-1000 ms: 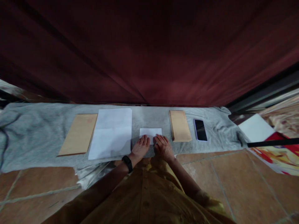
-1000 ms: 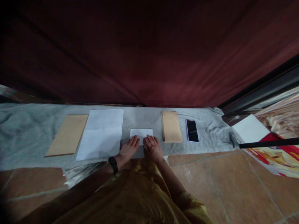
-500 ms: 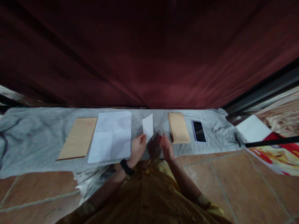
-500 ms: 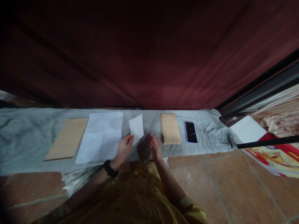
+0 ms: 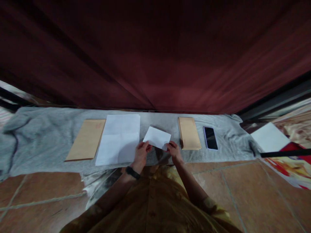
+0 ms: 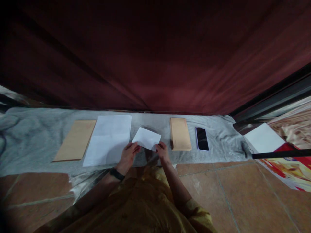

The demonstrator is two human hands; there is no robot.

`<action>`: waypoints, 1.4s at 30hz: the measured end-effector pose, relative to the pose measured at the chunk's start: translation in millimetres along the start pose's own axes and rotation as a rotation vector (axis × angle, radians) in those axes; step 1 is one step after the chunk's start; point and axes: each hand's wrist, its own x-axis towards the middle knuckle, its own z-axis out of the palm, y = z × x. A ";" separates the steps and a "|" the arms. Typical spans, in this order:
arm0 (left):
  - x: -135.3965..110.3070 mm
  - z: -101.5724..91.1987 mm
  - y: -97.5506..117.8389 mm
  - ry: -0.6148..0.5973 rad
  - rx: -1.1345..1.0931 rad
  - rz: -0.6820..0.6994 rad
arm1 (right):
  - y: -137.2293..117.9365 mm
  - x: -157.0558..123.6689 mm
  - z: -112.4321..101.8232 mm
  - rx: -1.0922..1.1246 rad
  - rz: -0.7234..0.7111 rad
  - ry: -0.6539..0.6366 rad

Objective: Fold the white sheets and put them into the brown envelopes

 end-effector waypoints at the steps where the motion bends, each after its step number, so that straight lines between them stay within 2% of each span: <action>1: 4.1 -2.3 1.0 0.015 0.023 0.011 | 1.0 1.7 -3.1 -0.019 0.013 0.013; 8: 10.6 -6.3 -5.2 -0.004 0.229 0.015 | 3.7 2.6 -20.1 -0.180 0.022 0.084; 10: 9.8 -6.0 -8.2 -0.010 0.267 0.014 | 1.5 -1.0 -22.0 -0.304 -0.089 0.131; 13: 10.2 -5.8 -11.4 -0.017 0.312 0.002 | -3.1 -9.3 -16.3 -0.595 -0.381 0.157; 15: 11.0 -5.6 -12.7 -0.017 0.338 -0.003 | -5.7 -14.7 -5.9 -0.735 -0.529 0.087; 18: 11.8 -5.0 -14.3 -0.017 0.380 0.001 | -6.3 -19.0 15.2 -0.888 -0.645 -0.054; 22: 12.3 -4.8 -15.6 -0.029 0.461 0.011 | 0.0 -18.6 36.9 -1.073 -0.636 -0.078; 27: 2.9 -10.4 -11.5 -0.011 0.608 0.065 | 6.0 -19.1 41.9 -1.161 -0.589 -0.040; 28: -0.8 -11.6 -10.9 -0.004 0.668 0.116 | 5.9 -19.6 41.4 -1.174 -0.582 -0.038; 30: -7.9 -12.5 -11.8 -0.044 0.860 0.321 | 5.0 -20.6 40.1 -1.200 -0.570 -0.045; 33: -11.8 -10.2 -20.3 -0.222 1.172 0.727 | 4.8 -21.5 37.7 -1.245 -0.572 -0.084; 35: -8.8 -8.9 -29.3 -0.312 1.301 0.871 | 6.2 -21.3 36.5 -1.267 -0.585 -0.101; 37: -4.2 -9.8 -38.3 -0.334 1.411 0.921 | 8.4 -20.6 36.1 -1.269 -0.592 -0.084; 42: -1.0 -15.6 -49.6 -0.300 1.559 0.911 | 11.4 -19.1 36.0 -1.242 -0.615 -0.020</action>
